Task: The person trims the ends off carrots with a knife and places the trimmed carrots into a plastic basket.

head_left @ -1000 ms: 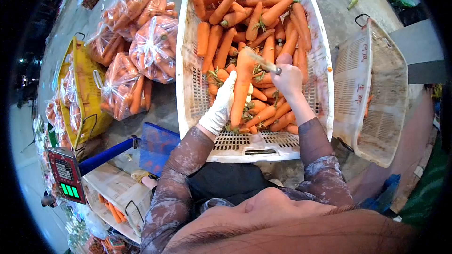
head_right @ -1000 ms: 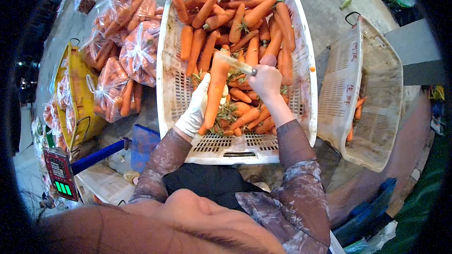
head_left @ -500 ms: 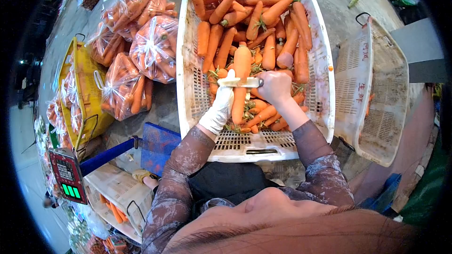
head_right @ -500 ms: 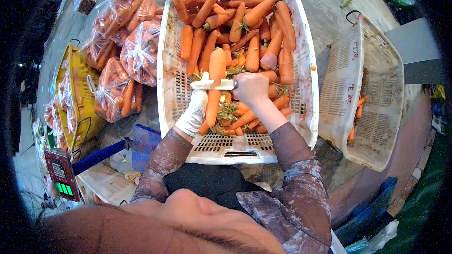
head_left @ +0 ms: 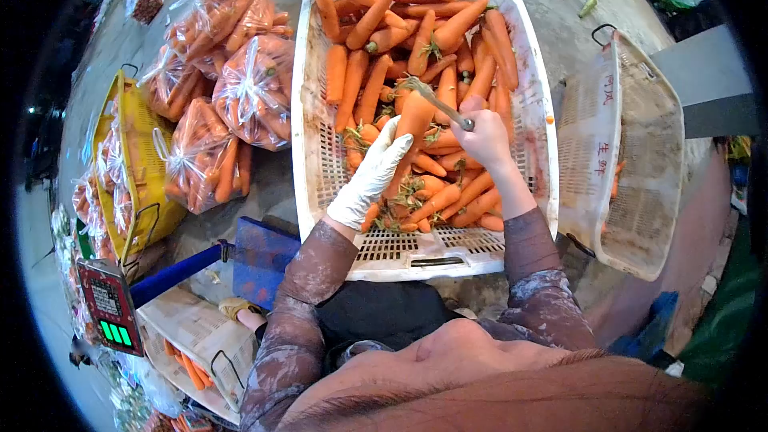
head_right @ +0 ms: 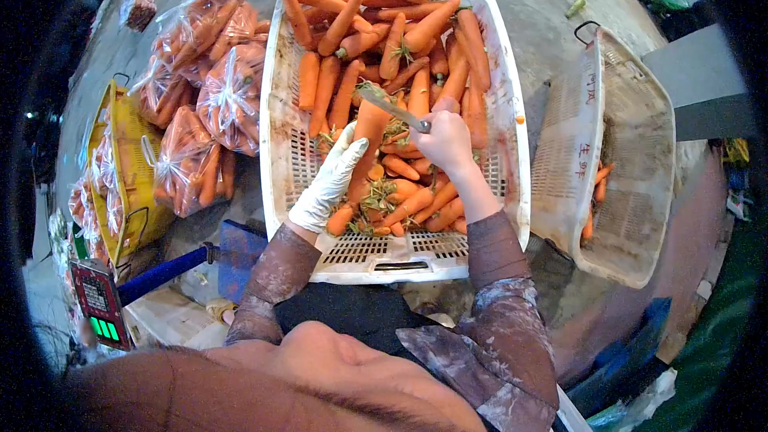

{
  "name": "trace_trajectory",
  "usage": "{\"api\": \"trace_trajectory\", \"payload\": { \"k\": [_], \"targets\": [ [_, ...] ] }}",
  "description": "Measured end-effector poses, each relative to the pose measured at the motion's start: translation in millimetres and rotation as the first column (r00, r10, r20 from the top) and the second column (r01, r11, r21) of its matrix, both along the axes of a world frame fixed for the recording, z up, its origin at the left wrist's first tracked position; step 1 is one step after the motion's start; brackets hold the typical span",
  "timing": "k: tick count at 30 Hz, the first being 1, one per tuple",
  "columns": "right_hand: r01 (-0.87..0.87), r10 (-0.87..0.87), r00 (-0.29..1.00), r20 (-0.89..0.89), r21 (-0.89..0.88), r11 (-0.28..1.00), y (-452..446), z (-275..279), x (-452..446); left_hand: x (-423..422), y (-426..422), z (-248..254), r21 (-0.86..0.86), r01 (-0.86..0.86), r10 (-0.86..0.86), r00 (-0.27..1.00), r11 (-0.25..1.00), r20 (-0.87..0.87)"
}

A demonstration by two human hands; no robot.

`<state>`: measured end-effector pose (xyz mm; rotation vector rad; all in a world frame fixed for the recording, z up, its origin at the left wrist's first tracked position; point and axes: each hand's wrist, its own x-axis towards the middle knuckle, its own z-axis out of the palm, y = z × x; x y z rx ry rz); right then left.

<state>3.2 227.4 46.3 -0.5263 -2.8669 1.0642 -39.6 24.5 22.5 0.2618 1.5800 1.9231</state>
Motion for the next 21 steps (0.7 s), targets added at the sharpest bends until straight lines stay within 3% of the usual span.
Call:
{"api": "trace_trajectory", "payload": {
  "k": [2, 5, 6, 7, 8, 9, 11, 13, 14, 15, 16, 17, 18, 20, 21],
  "targets": [
    [-0.011, 0.012, 1.000, -0.021, 0.030, 0.999, -1.7, -1.1, 2.0, -3.6, -2.2, -6.6, -0.061, 0.080, -0.088, 0.984, 0.995, -0.154],
    [-0.040, 0.043, 0.999, -0.028, 0.089, 0.995, -0.4, -3.7, 0.7, -3.1, -4.4, -5.6, -0.149, 0.094, -0.126, 0.966, 0.984, -0.226],
    [-0.070, 0.064, 0.996, 0.063, 0.089, 0.994, 1.5, -3.9, -0.1, -2.3, -1.6, -4.9, -0.169, -0.005, -0.061, 0.921, 0.986, -0.385],
    [-0.101, 0.087, 0.984, 0.154, 0.085, 0.991, 3.5, -4.6, -1.3, -4.4, -2.8, -3.9, -0.172, -0.004, -0.064, 0.921, 0.985, -0.385],
    [-0.102, 0.088, 0.984, 0.155, 0.082, 0.991, 7.8, -10.3, -3.2, -8.3, -6.0, -2.5, -0.286, -0.019, -0.121, 0.877, 0.958, -0.465],
    [-0.085, 0.048, 0.952, 0.302, 0.111, 0.990, 15.8, -22.3, -5.0, -10.2, -9.1, 0.6, -0.393, -0.050, -0.183, 0.827, 0.918, -0.532],
    [-0.058, -0.017, 0.828, 0.560, 0.116, 0.991, 42.0, -63.5, -6.2, -1.9, -7.6, 15.3, -0.093, 0.095, -0.128, 0.865, 0.991, -0.484],
    [-0.055, 0.008, 0.879, 0.476, 0.087, 0.995, 62.8, -99.9, -11.8, 4.3, -5.0, -1.6, 0.137, 0.052, -0.009, 0.955, 0.989, -0.297],
    [-0.073, 0.012, 0.885, 0.466, 0.114, 0.991, 63.6, -93.8, -29.0, 4.6, -5.2, 1.2, 0.191, 0.014, 0.001, 0.997, 0.981, -0.074],
    [0.102, -0.114, 0.936, 0.334, 0.053, 0.993, 56.1, -90.6, -44.6, -4.1, -9.2, -11.5, 0.124, 0.005, -0.020, 0.993, 0.992, 0.120],
    [0.269, -0.256, 0.943, 0.212, -0.038, 0.962, 47.8, -88.6, -56.5, -6.9, -9.0, -8.9, 0.104, -0.065, 0.046, 0.983, 0.992, 0.177],
    [0.323, -0.312, 0.941, 0.133, -0.067, 0.944, 43.6, -85.0, -73.6, -9.7, -9.8, -6.1, 0.075, -0.126, 0.106, 0.968, 0.989, 0.230],
    [0.373, -0.371, 0.928, 0.044, -0.104, 0.922, 43.1, -79.3, -98.7, -10.4, -13.2, -8.1, 0.171, -0.207, 0.134, 0.922, 0.963, 0.362],
    [0.491, -0.462, 0.857, -0.230, 0.087, 0.867, 49.4, -93.7, -155.0, -18.3, -22.5, -18.6, 0.306, -0.297, 0.113, 0.859, 0.905, 0.500],
    [0.557, -0.516, 0.816, -0.260, 0.116, 0.823, 48.5, -84.8, -171.7, -21.2, -25.8, -24.3, 0.357, -0.335, 0.089, 0.825, 0.872, 0.558]
  ]
}}
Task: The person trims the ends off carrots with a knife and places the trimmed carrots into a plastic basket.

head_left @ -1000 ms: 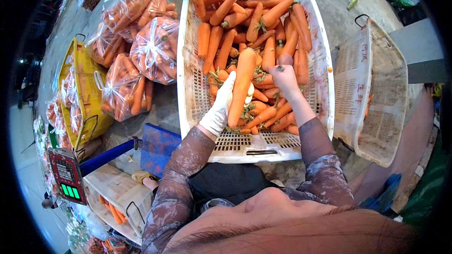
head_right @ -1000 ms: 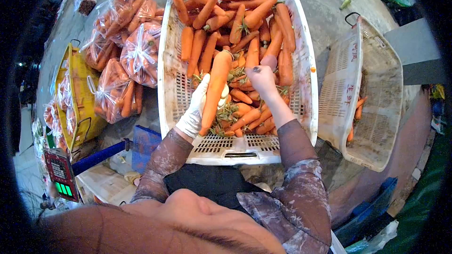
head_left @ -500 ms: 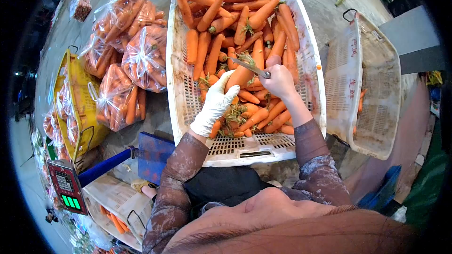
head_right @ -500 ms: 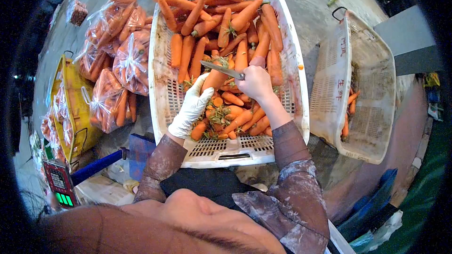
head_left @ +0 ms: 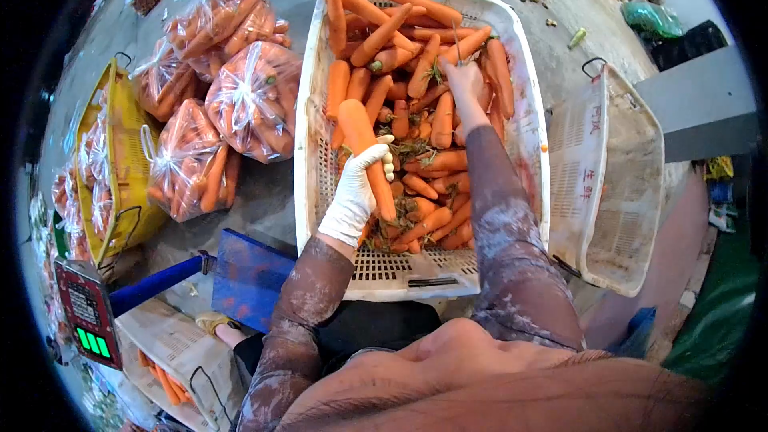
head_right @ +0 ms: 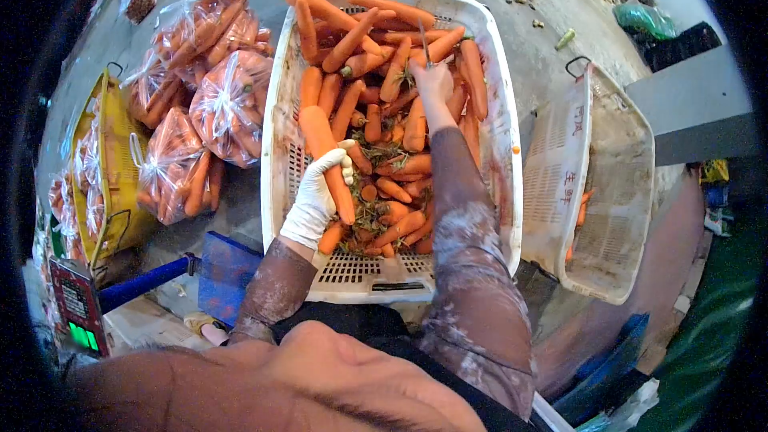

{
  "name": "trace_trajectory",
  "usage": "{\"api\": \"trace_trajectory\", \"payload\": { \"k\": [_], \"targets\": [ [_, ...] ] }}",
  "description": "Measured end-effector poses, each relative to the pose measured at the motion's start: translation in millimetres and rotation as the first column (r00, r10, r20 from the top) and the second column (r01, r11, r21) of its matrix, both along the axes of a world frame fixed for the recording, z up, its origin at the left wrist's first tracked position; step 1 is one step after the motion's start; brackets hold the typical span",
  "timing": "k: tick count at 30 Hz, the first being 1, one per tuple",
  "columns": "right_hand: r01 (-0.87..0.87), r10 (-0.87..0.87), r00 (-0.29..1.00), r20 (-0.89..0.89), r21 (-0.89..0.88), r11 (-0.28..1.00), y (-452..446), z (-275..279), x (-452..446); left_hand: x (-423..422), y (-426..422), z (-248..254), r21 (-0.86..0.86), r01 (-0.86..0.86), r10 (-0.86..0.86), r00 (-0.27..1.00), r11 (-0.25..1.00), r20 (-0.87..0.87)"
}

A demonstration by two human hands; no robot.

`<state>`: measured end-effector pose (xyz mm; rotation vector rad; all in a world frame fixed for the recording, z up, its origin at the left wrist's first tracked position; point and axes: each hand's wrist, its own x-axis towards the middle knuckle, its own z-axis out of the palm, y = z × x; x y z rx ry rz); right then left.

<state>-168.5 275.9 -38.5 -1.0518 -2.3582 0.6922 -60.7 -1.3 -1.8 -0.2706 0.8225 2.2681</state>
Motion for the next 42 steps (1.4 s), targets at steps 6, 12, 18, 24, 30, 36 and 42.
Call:
{"api": "trace_trajectory", "payload": {
  "k": [6, 12, 18, 24, 30, 36, 42],
  "targets": [
    [0.214, -0.311, 0.934, -0.177, -0.420, 0.882, 54.6, -70.0, -72.7, -5.8, -1.1, 19.5, 0.064, -0.138, 0.130, 0.985, 0.988, 0.113],
    [-0.270, 0.111, 0.960, -0.257, -0.956, 0.118, -8.6, 56.1, 36.9, -7.0, 0.1, 12.8, -0.044, -0.137, 0.130, 0.983, 0.990, -0.129],
    [-0.252, 0.412, 0.863, -0.293, -0.956, -0.150, -77.8, 75.2, 113.3, -6.1, -3.4, 28.7, -0.493, -0.548, -0.532, 0.100, 0.676, -0.841],
    [-0.277, 0.368, 0.898, -0.240, -0.960, 0.049, -88.0, 100.1, 162.6, 6.3, -2.3, 17.0, -0.261, -0.003, -0.130, 0.860, 0.965, -0.493],
    [-0.585, 0.611, 0.790, -0.046, 0.238, 0.775, -80.7, 103.4, 170.0, 0.9, 1.0, 29.1, -0.523, -0.184, -0.284, 0.668, 0.832, -0.688],
    [-0.582, 0.573, 0.812, 0.109, 0.094, 0.808, -77.0, 98.0, 168.1, 9.5, 7.1, 22.7, -0.439, -0.186, -0.258, 0.589, 0.879, -0.766],
    [-0.490, 0.390, 0.740, 0.548, 0.042, 0.871, -21.2, -6.6, 146.3, 17.0, -0.3, 44.0, -0.189, 0.034, -0.159, 0.699, 0.981, -0.697]
  ]
}}
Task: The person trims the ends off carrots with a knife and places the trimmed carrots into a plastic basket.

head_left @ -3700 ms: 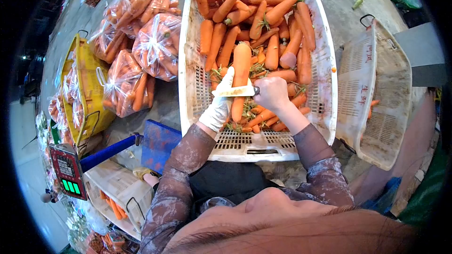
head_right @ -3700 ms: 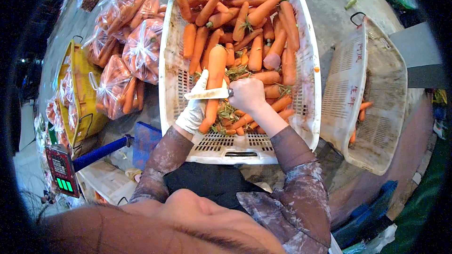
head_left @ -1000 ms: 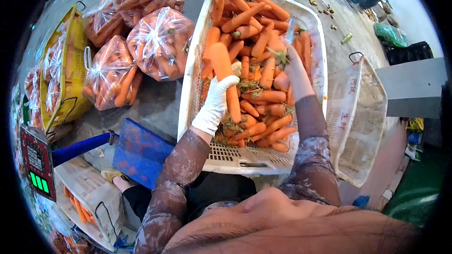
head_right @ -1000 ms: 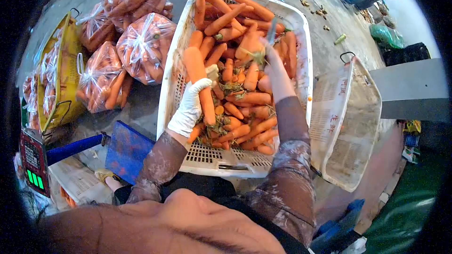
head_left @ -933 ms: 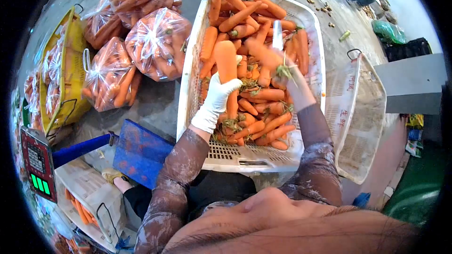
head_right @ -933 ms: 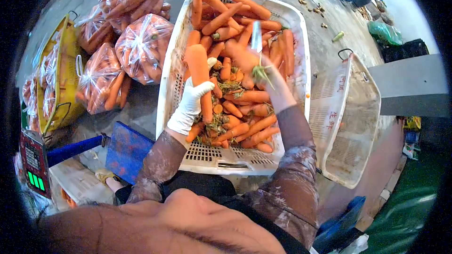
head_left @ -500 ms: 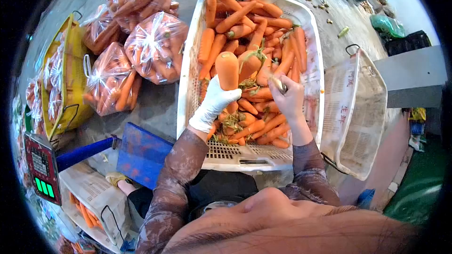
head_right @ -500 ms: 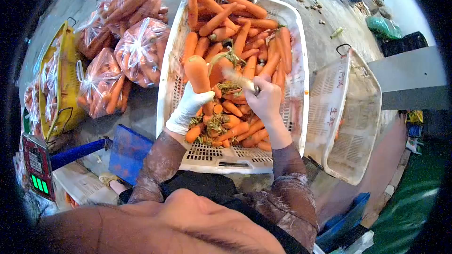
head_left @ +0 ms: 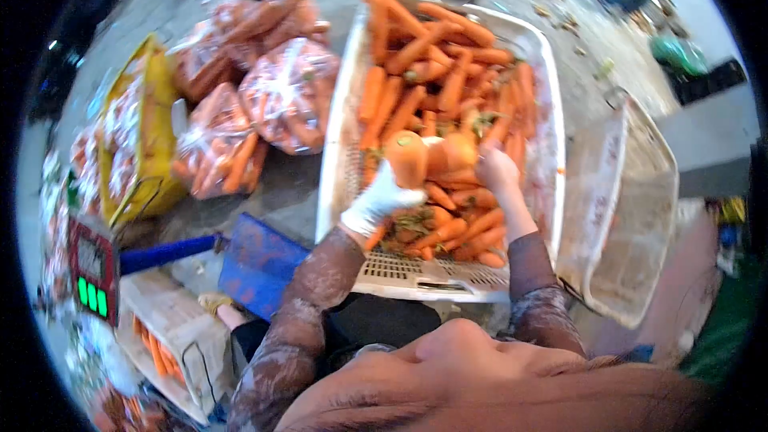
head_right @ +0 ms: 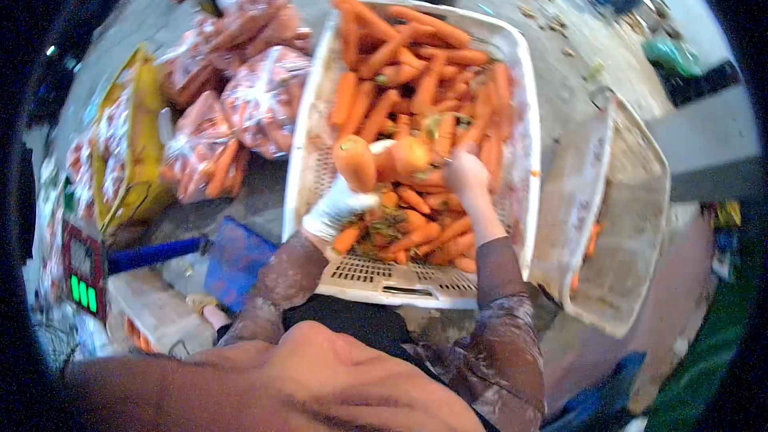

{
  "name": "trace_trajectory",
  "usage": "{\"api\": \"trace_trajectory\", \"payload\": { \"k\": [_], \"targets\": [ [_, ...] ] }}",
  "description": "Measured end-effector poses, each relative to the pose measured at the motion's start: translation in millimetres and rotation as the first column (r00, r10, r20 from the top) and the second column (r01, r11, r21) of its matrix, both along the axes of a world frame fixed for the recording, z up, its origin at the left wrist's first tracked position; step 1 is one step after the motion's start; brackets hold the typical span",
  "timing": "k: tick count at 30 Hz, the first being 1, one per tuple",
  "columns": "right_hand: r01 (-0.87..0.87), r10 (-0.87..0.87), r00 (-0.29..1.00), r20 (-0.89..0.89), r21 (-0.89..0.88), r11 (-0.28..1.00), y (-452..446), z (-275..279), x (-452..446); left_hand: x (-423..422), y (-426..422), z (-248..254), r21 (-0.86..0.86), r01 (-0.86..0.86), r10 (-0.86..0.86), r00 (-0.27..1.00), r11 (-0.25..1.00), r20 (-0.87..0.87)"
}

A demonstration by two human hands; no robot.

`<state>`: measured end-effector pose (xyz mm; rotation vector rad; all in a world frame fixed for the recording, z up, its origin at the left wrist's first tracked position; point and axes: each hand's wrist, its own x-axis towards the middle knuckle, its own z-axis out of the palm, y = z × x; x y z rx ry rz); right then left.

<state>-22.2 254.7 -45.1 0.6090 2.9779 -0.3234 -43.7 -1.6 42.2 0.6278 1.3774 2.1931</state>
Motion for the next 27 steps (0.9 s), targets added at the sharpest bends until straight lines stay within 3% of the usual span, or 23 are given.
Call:
{"api": "trace_trajectory", "payload": {
  "k": [1, 2, 3, 4, 7, 8, 9, 10, 12, 13, 14, 15, 17, 18, 19, 22, 23, 24, 26, 27],
  "targets": [
    [-0.020, 0.022, 0.998, 0.053, -0.038, 0.999, 10.9, -10.1, 4.4, 7.1, -3.1, -3.2, -0.055, 0.078, -0.079, 0.997, 0.995, -0.015],
    [0.013, -0.001, 0.994, 0.107, -0.110, 0.994, 5.9, 8.7, 5.6, 9.9, -2.9, -34.5, -0.103, 0.030, -0.043, 0.990, 0.994, -0.131],
    [-0.018, 0.020, 1.000, 0.013, -0.158, 0.987, 10.6, 3.6, 2.3, 10.4, -6.9, -26.8, 0.020, 0.084, -0.083, 0.996, 0.996, -0.022],
    [0.053, -0.058, 0.997, -0.058, -0.081, 0.995, -5.5, 25.3, -1.3, 0.8, -2.8, -17.5, 0.150, 0.162, -0.170, 0.985, 0.975, 0.039],
    [-0.087, 0.060, 0.989, -0.134, -0.208, 0.974, -23.3, 39.2, -1.1, -3.2, 1.1, -38.8, 0.256, -0.058, -0.084, 0.854, 0.965, 0.514],
    [-0.105, 0.033, 0.982, -0.188, -0.388, 0.916, -25.8, 31.0, -1.9, -6.5, 0.9, -45.2, 0.292, -0.173, -0.072, 0.738, 0.941, 0.670],
    [-0.128, -0.007, 0.972, -0.236, -0.552, 0.824, -26.6, 28.4, -2.1, -10.6, -3.5, -32.7, 0.390, -0.152, -0.169, 0.719, 0.908, 0.674],
    [-0.126, -0.007, 0.972, -0.235, -0.547, 0.827, -28.9, 35.9, -2.7, -9.8, -8.5, -15.0, 0.504, -0.122, -0.269, 0.727, 0.855, 0.632],
    [-0.006, -0.147, 0.983, -0.109, -0.822, 0.569, -34.6, 57.4, 1.3, -9.0, -16.4, -12.8, 0.723, -0.095, -0.464, 0.708, 0.684, 0.533],
    [0.124, -0.273, 0.962, 0.022, -0.924, 0.362, -49.8, 89.8, 10.9, 0.6, -23.5, 0.6, 0.628, -0.153, -0.338, 0.734, 0.763, 0.589],
    [0.051, -0.273, 0.962, -0.029, -0.958, 0.283, -47.3, 85.5, 11.9, 7.8, -34.0, 15.4, 0.522, -0.210, -0.202, 0.755, 0.827, 0.624],
    [0.019, -0.237, 0.969, -0.072, -0.932, 0.361, -52.8, 91.8, 12.9, 9.6, -46.2, 7.7, 0.581, -0.108, -0.276, 0.801, 0.807, 0.532],
    [-0.109, -0.146, 0.967, -0.209, -0.858, 0.502, -60.5, 87.2, 14.3, 29.1, -64.9, 18.3, 0.622, -0.068, -0.317, 0.814, 0.780, 0.487],
    [-0.210, -0.090, 0.946, -0.310, -0.803, 0.557, -67.1, 88.6, 16.7, 44.5, -71.8, 39.3, 0.613, -0.126, -0.291, 0.794, 0.780, 0.534],
    [-0.098, -0.142, 0.977, -0.161, -0.924, 0.370, -68.8, 93.5, 21.9, 50.2, -78.7, 36.3, 0.592, -0.166, -0.242, 0.801, 0.789, 0.548],
    [-0.200, -0.183, 0.944, -0.274, -0.918, 0.342, -97.5, 92.4, 37.7, 89.0, -96.6, 78.8, 0.470, -0.252, -0.082, 0.809, 0.846, 0.582],
    [-0.169, -0.160, 0.960, -0.229, -0.933, 0.318, -102.9, 82.4, 41.5, 96.6, -102.1, 74.7, 0.471, -0.280, -0.054, 0.813, 0.836, 0.580],
    [-0.174, -0.126, 0.968, -0.219, -0.938, 0.298, -108.6, 67.0, 43.7, 98.6, -121.4, 49.0, 0.327, -0.287, 0.060, 0.825, 0.900, 0.561],
    [-0.071, -0.091, 0.992, -0.091, -0.978, 0.196, -126.1, 39.2, 55.9, 116.9, -131.4, 57.1, 0.574, -0.227, -0.209, 0.777, 0.787, 0.594],
    [-0.150, -0.021, 0.986, -0.165, -0.940, 0.306, -131.7, 51.5, 63.5, 125.6, -130.3, 65.0, 0.612, -0.280, -0.209, 0.770, 0.740, 0.603]
  ]
}}
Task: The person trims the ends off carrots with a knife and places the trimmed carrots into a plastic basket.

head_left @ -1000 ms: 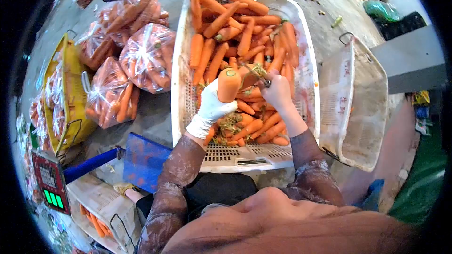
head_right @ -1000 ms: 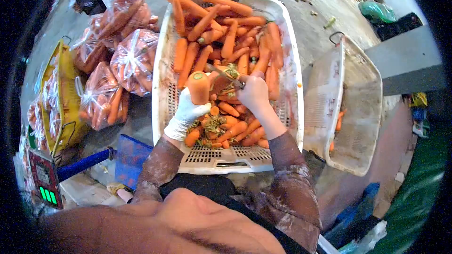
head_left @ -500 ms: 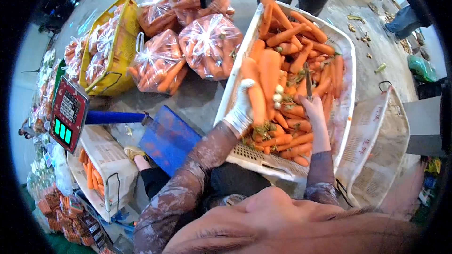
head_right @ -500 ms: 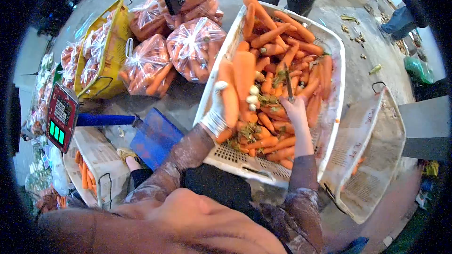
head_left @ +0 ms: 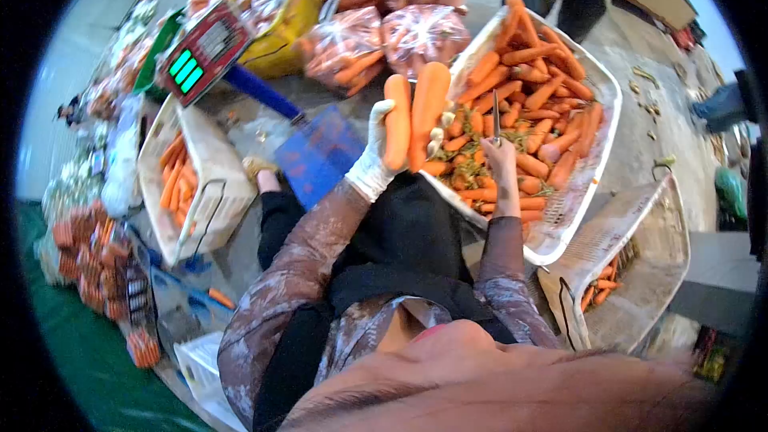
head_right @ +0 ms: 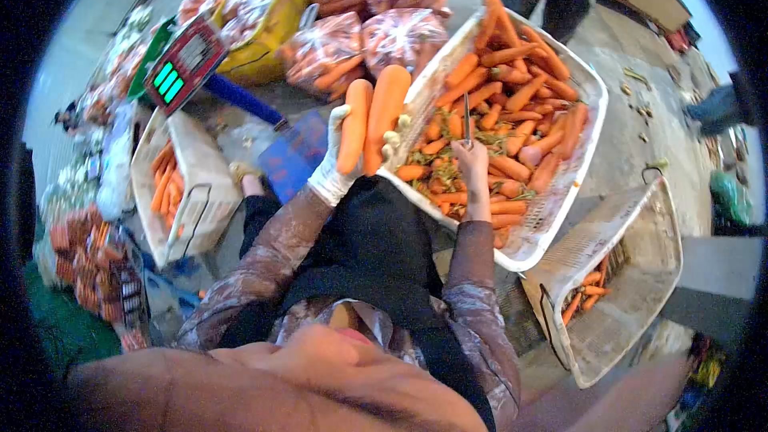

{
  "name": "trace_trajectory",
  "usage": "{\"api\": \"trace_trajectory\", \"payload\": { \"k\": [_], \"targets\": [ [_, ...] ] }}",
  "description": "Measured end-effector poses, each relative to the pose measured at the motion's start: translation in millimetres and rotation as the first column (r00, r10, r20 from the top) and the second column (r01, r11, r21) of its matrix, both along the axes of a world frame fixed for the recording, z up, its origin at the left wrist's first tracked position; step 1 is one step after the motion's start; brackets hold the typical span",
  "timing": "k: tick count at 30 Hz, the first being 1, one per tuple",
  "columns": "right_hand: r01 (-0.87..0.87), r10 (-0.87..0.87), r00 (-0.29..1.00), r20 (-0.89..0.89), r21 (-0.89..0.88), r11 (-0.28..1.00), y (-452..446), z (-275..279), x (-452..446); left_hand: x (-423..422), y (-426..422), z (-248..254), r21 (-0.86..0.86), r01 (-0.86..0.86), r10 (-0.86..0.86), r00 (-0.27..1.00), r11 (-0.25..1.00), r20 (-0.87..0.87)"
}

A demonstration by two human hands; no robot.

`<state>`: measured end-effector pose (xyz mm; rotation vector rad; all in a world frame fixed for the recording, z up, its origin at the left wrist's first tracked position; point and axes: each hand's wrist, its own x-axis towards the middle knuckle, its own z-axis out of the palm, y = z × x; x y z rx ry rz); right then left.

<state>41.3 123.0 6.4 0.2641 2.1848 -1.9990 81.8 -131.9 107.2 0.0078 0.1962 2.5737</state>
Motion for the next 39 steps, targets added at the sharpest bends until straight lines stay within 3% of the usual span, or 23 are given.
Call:
{"api": "trace_trajectory", "payload": {
  "k": [1, 3, 4, 5, 7, 9, 10, 11, 13, 14, 15, 17, 19, 20, 23, 26, 29, 31, 33, 35, 37, 39],
  "targets": [
    [0.003, -0.013, 0.998, 0.065, 0.144, 0.990, -8.0, 5.1, -1.1, 11.9, 2.0, 22.5, 0.177, 0.035, -0.045, 0.998, 0.984, 0.053],
    [-0.038, 0.038, 0.999, -0.023, 0.013, 0.999, -9.7, -10.4, 3.9, 25.0, -4.0, 29.1, 0.312, -0.017, -0.032, 0.988, 0.950, 0.151],
    [-0.040, 0.037, 0.998, 0.057, 0.045, 0.998, -12.1, -8.8, 7.4, 29.7, -10.1, 30.4, 0.318, -0.028, -0.015, 0.991, 0.948, 0.132],
    [-0.041, 0.030, 0.990, 0.137, 0.077, 0.996, -13.5, -8.4, 11.3, 35.9, -16.9, 30.4, 0.303, -0.106, 0.038, 0.974, 0.947, 0.223],
    [-0.051, 0.043, 0.997, 0.064, 0.117, 0.992, -21.7, 1.0, 21.2, 46.7, -24.9, 24.6, 0.288, -0.192, 0.101, 0.948, 0.938, 0.302],
    [-0.017, 0.022, 0.994, -0.104, 0.051, 0.999, -36.4, 26.6, 29.3, 50.5, -32.5, 22.7, -0.137, -0.466, 0.475, 0.759, 0.874, 0.446],
    [-0.014, 0.022, 0.981, -0.195, 0.039, 0.999, -52.6, 63.5, 42.1, 55.6, -32.6, 25.4, -0.253, -0.504, 0.562, 0.697, 0.826, 0.445],
    [-0.033, 0.045, 0.935, -0.352, 0.041, 0.999, -66.7, 81.9, 49.9, 59.7, -33.4, 32.1, -0.274, -0.512, 0.576, 0.650, 0.814, 0.495],
    [0.166, 0.291, 0.607, -0.740, 0.476, 0.864, -96.1, 128.7, 75.3, 60.4, -35.9, 20.3, -0.253, -0.576, 0.613, 0.606, 0.777, 0.507],
    [0.199, 0.346, 0.532, -0.773, 0.511, 0.836, -109.3, 142.9, 83.4, 63.6, -38.5, 15.1, -0.251, -0.568, 0.607, 0.616, 0.784, 0.503],
    [0.239, 0.401, 0.453, -0.796, 0.542, 0.805, -119.3, 151.4, 87.5, 67.9, -41.9, 9.6, -0.186, -0.508, 0.540, 0.762, 0.841, 0.357],
    [0.256, 0.462, 0.513, -0.723, 0.643, 0.722, -128.6, 153.6, 91.0, 70.6, -35.8, 12.1, -0.126, -0.415, 0.432, 0.882, 0.901, 0.189],
    [0.248, 0.448, 0.508, -0.735, 0.623, 0.742, -129.6, 153.0, 90.8, 71.0, -19.3, 34.0, -0.352, -0.515, 0.623, 0.679, 0.781, 0.388],
    [0.261, 0.448, 0.509, -0.735, 0.628, 0.733, -127.6, 154.1, 91.2, 72.9, -14.3, 43.8, -0.337, -0.504, 0.606, 0.661, 0.795, 0.443],
    [0.237, 0.444, 0.520, -0.729, 0.623, 0.745, -119.1, 154.7, 96.1, 73.3, -8.7, 54.7, -0.209, -0.381, 0.434, 0.758, 0.901, 0.487],
    [0.250, 0.425, 0.569, -0.704, 0.640, 0.727, -105.0, 143.9, 93.9, 63.3, 1.8, 41.9, -0.160, -0.340, 0.376, 0.824, 0.927, 0.425],
    [0.295, 0.361, 0.662, -0.658, 0.670, 0.681, -79.0, 121.8, 80.9, 57.4, 18.0, 38.3, -0.182, -0.372, 0.414, 0.790, 0.910, 0.453],
    [0.287, 0.150, 0.883, -0.444, 0.765, 0.576, -62.6, 111.3, 72.9, 57.9, 30.9, 41.8, -0.144, -0.369, 0.396, 0.829, 0.918, 0.395],
    [0.370, 0.090, 0.840, -0.535, 0.687, 0.626, -52.1, 117.9, 80.9, 52.9, 39.8, 44.1, -0.267, -0.439, 0.509, 0.798, 0.858, 0.322],
    [0.453, 0.113, 0.726, -0.678, 0.596, 0.664, -56.3, 134.9, 102.9, 45.6, 46.2, 53.9, -0.250, -0.391, 0.458, 0.825, 0.886, 0.331],
    [0.465, 0.171, 0.651, -0.739, 0.567, 0.680, -53.6, 131.0, 104.5, 36.0, 47.5, 36.3, -0.415, -0.417, 0.526, 0.829, 0.809, 0.192],
    [0.473, 0.251, 0.582, -0.773, 0.573, 0.669, -51.8, 127.2, 104.4, 29.6, 51.4, 30.6, -0.453, -0.289, 0.386, 0.912, 0.843, 0.137]
  ]
}}
